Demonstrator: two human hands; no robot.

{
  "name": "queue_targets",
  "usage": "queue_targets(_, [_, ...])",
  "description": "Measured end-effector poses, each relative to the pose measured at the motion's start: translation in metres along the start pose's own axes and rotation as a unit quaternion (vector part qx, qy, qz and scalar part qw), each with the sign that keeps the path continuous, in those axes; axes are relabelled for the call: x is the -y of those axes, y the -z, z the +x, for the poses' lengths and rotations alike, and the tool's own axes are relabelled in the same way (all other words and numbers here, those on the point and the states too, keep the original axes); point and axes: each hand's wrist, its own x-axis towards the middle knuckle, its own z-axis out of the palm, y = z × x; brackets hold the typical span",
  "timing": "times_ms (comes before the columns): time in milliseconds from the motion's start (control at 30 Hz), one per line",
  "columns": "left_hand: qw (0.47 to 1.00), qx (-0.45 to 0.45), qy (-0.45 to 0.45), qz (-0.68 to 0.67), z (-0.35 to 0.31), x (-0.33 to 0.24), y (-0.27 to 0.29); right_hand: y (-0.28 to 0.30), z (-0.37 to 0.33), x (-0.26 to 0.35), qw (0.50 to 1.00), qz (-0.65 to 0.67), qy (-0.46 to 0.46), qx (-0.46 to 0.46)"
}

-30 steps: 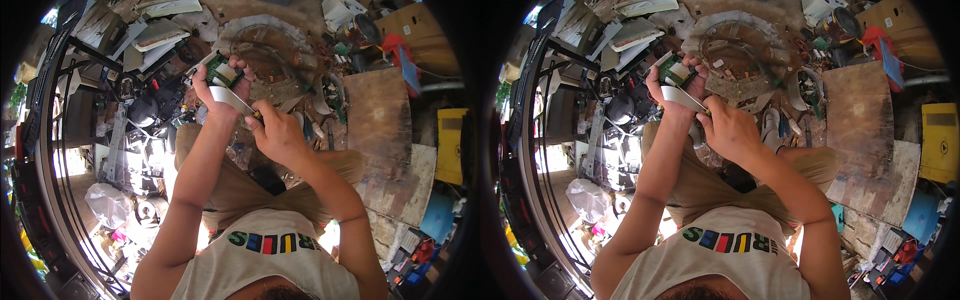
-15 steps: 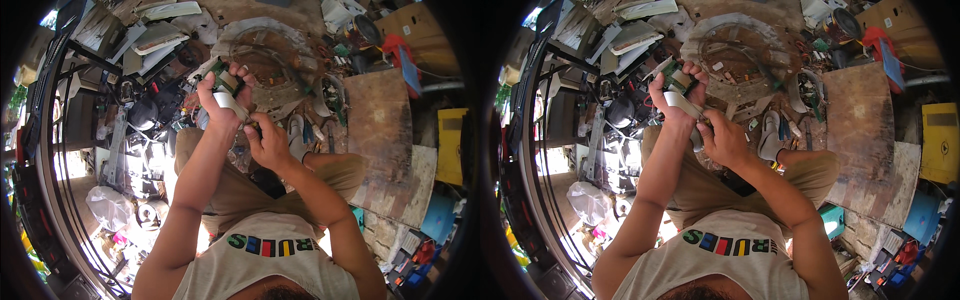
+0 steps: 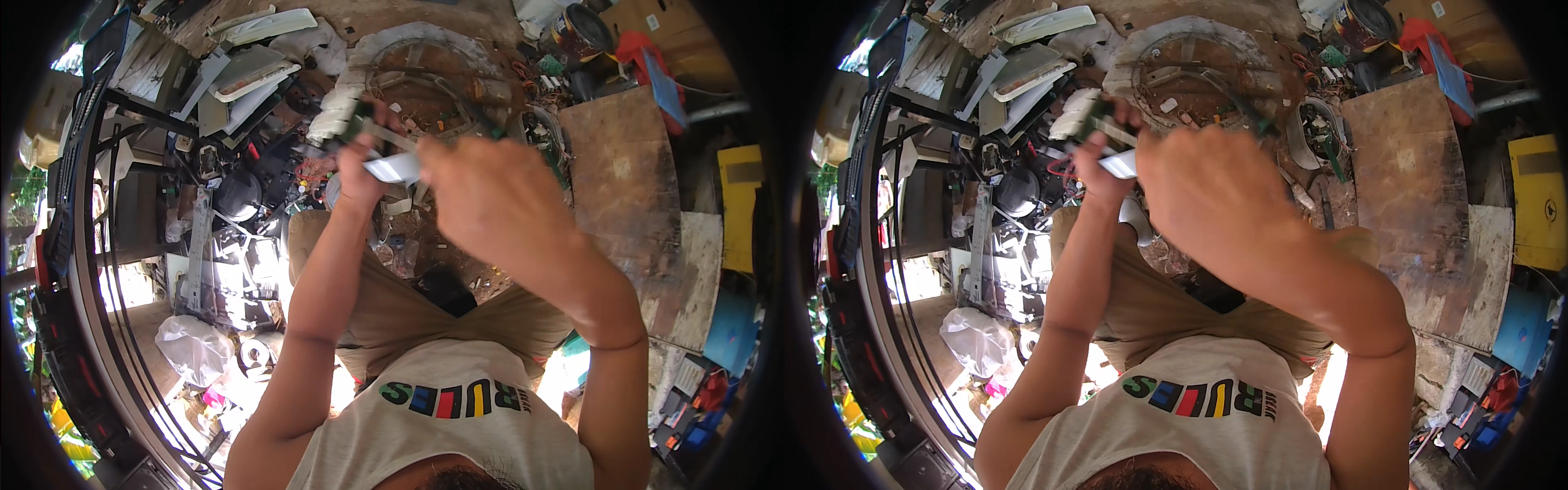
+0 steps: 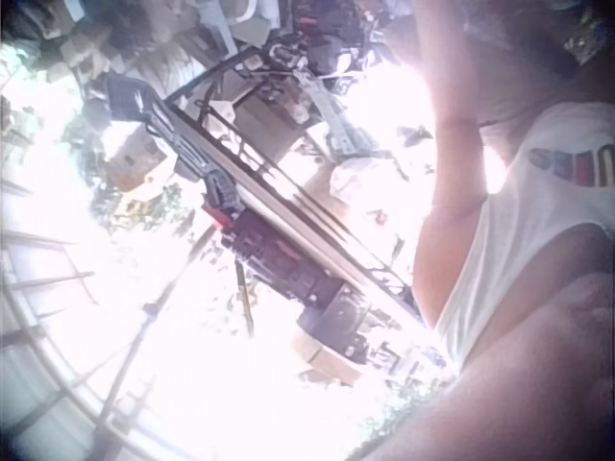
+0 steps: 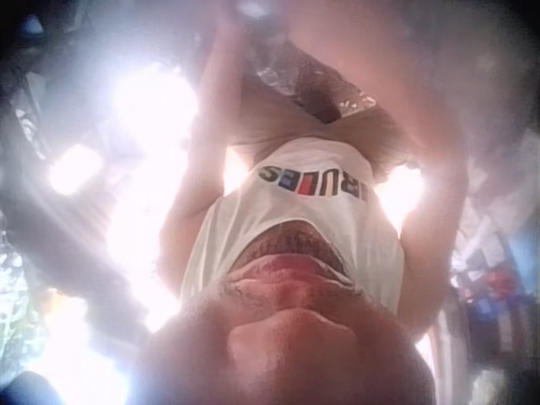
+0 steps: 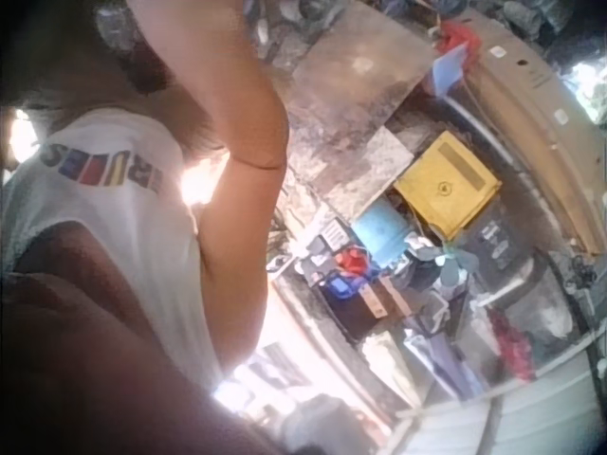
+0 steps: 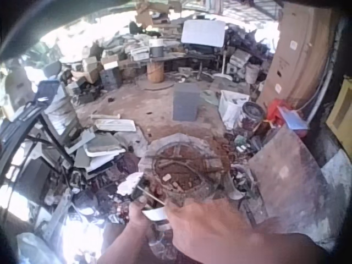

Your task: The person disassembles a mechanical printer component using a screwdriver, removing screws and detaching a circuit board and wiring by hand.

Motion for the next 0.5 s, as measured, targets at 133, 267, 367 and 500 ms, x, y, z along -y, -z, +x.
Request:
queue_targets(133, [0.979, -0.049, 0.089, -0.175, -0.014, -0.009, -0.025, 0.011, -0.003, -0.01, 0.999, -0.025, -0.001, -0.024])
queue_targets(267, [0.938, 0.091, 0.123, -0.311, 0.01, -0.015, 0.002, -0.03, -0.034, -0.019, 0.975, 0.202, -0.063, -0.061])
queue_targets(367, [0.914, 0.135, 0.132, -0.359, 0.009, -0.017, 0.002, -0.055, -0.035, -0.014, 0.897, 0.422, -0.106, -0.082])
queue_targets(500, [0.921, 0.151, 0.123, -0.338, 0.01, -0.013, 0.012, -0.077, -0.019, 0.005, 0.87, 0.474, -0.059, -0.12])
